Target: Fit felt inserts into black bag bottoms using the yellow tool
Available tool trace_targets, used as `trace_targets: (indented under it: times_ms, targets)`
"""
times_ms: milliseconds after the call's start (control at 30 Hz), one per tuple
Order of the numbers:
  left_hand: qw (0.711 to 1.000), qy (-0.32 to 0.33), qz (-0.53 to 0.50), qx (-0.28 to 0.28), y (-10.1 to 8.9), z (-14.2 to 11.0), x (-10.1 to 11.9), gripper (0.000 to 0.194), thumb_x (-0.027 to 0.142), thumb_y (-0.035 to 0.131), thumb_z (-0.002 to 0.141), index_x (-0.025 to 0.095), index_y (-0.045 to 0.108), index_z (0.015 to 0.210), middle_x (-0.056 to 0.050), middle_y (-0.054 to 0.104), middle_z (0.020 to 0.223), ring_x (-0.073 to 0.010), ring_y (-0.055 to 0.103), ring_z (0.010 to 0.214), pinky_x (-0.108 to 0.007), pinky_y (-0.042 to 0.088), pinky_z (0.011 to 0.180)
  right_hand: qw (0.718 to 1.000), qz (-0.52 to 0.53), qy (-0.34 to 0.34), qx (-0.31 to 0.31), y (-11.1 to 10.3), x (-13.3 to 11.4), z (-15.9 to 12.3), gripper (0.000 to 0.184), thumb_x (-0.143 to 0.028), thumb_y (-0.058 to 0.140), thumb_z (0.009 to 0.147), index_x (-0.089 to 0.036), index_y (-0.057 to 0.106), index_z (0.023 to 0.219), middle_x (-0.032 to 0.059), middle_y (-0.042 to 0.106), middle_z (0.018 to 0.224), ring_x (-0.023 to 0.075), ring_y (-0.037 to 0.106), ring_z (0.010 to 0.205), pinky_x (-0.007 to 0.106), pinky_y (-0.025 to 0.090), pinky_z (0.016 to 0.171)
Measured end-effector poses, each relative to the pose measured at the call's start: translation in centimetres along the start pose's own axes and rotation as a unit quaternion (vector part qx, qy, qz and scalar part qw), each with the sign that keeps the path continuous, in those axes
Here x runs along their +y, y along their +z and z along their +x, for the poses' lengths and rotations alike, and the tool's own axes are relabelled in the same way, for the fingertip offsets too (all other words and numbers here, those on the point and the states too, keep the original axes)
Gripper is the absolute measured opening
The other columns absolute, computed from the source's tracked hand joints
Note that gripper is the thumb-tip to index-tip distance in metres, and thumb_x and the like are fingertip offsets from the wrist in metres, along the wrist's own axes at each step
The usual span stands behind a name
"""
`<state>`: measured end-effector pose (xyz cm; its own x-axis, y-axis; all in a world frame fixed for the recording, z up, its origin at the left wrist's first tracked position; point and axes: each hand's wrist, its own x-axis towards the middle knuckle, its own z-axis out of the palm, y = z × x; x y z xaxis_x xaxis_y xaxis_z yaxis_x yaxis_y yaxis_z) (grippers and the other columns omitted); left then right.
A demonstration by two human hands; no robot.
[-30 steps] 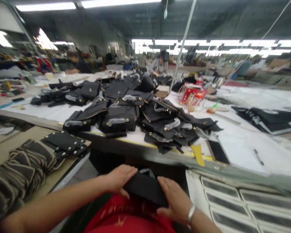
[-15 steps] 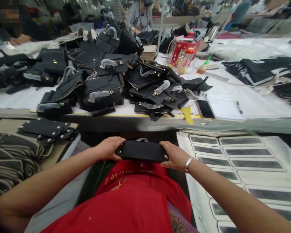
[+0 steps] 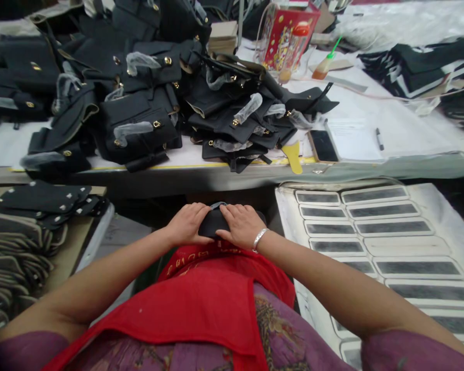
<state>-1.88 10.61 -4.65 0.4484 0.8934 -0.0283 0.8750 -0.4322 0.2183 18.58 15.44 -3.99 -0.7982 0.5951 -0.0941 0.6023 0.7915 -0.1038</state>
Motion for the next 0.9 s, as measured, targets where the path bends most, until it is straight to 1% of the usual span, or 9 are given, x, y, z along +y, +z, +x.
trace_targets:
  times_ms: [200,300,367,433,567,633,700,800,900]
  targets:
    - [1.000,0.004,-0.028,-0.005,0.0,0.1,0.0,0.086,0.071,0.053,0.066,0.009,0.041,0.125,-0.017,0.048,0.121,-0.0307,0.045,0.108,-0.043,0.033,0.093,1.000,0.010,0.002,-0.011,-0.2,-0.1,-0.1,0.072,-0.061,0.034,0.086,-0.011,0.032,0.138,0.0163,0.041,0.134,0.0303,0.043,0.113,0.040,0.030,0.090]
    - [0.997,0.003,-0.079,0.006,-0.1,0.2,-0.1,0.063,0.059,0.042,0.082,0.014,0.043,0.126,-0.013,0.050,0.125,-0.0262,0.047,0.111,-0.040,0.034,0.096,0.999,0.049,-0.005,-0.021,-0.5,1.4,-0.3,0.061,-0.052,0.035,0.090,-0.013,0.035,0.137,0.0138,0.044,0.133,0.0279,0.045,0.113,0.039,0.032,0.092]
    - [0.993,-0.029,-0.115,0.020,-0.1,-0.1,-0.7,0.047,0.048,0.037,0.088,0.017,0.049,0.123,-0.009,0.054,0.122,-0.0231,0.049,0.110,-0.038,0.035,0.096,0.994,0.099,0.032,-0.044,-0.6,3.4,-1.1,0.053,-0.046,0.037,0.091,-0.013,0.043,0.132,0.0129,0.051,0.126,0.0263,0.049,0.110,0.037,0.035,0.091]
    - [0.982,-0.079,-0.171,0.035,0.0,-0.9,-1.6,0.044,0.046,0.043,0.086,0.018,0.054,0.118,-0.007,0.057,0.118,-0.0224,0.051,0.108,-0.036,0.037,0.096,0.977,0.179,0.095,-0.066,-0.4,5.6,-2.5,0.049,-0.043,0.038,0.091,-0.009,0.049,0.125,0.0118,0.057,0.116,0.0241,0.053,0.104,0.033,0.038,0.089]
    - [0.909,-0.208,-0.360,0.020,0.6,-3.2,-3.6,0.055,0.051,0.056,0.076,0.017,0.054,0.120,-0.006,0.060,0.112,-0.0218,0.058,0.096,-0.033,0.046,0.085,0.915,0.365,0.157,-0.064,1.0,8.2,-5.6,0.044,-0.041,0.042,0.089,-0.009,0.053,0.118,0.0073,0.061,0.108,0.0198,0.057,0.098,0.029,0.041,0.086]
    - [0.870,-0.255,-0.422,0.021,1.0,-3.9,-4.0,0.061,0.053,0.059,0.073,0.016,0.053,0.121,-0.007,0.061,0.111,-0.0211,0.060,0.090,-0.031,0.049,0.079,0.895,0.414,0.162,-0.045,1.7,8.1,-6.4,0.041,-0.040,0.045,0.087,-0.013,0.053,0.117,0.0062,0.060,0.112,0.0201,0.055,0.102,0.031,0.042,0.090]
    - [0.851,-0.272,-0.449,0.033,1.3,-4.2,-4.1,0.063,0.053,0.060,0.071,0.015,0.052,0.120,-0.008,0.060,0.111,-0.0207,0.060,0.088,-0.031,0.049,0.077,0.886,0.431,0.171,-0.025,2.1,7.7,-6.6,0.041,-0.039,0.044,0.087,-0.015,0.050,0.120,0.0064,0.058,0.116,0.0203,0.053,0.105,0.034,0.041,0.094]
    - [0.854,-0.266,-0.447,0.012,1.0,-4.2,-4.4,0.065,0.054,0.060,0.071,0.013,0.051,0.120,-0.008,0.061,0.108,-0.0213,0.061,0.088,-0.032,0.050,0.078,0.879,0.443,0.179,-0.006,2.1,7.2,-6.4,0.043,-0.037,0.045,0.086,-0.014,0.047,0.122,0.0081,0.056,0.119,0.0206,0.051,0.109,0.036,0.039,0.096]
    - [0.907,-0.243,-0.343,-0.012,-0.1,-3.7,-4.5,0.064,0.053,0.059,0.072,0.013,0.051,0.121,-0.011,0.060,0.113,-0.0247,0.058,0.100,-0.037,0.045,0.089,0.843,0.500,0.199,-0.018,1.6,6.9,-6.7,0.042,-0.036,0.047,0.085,-0.013,0.048,0.120,0.0088,0.056,0.119,0.0205,0.052,0.107,0.035,0.042,0.092]
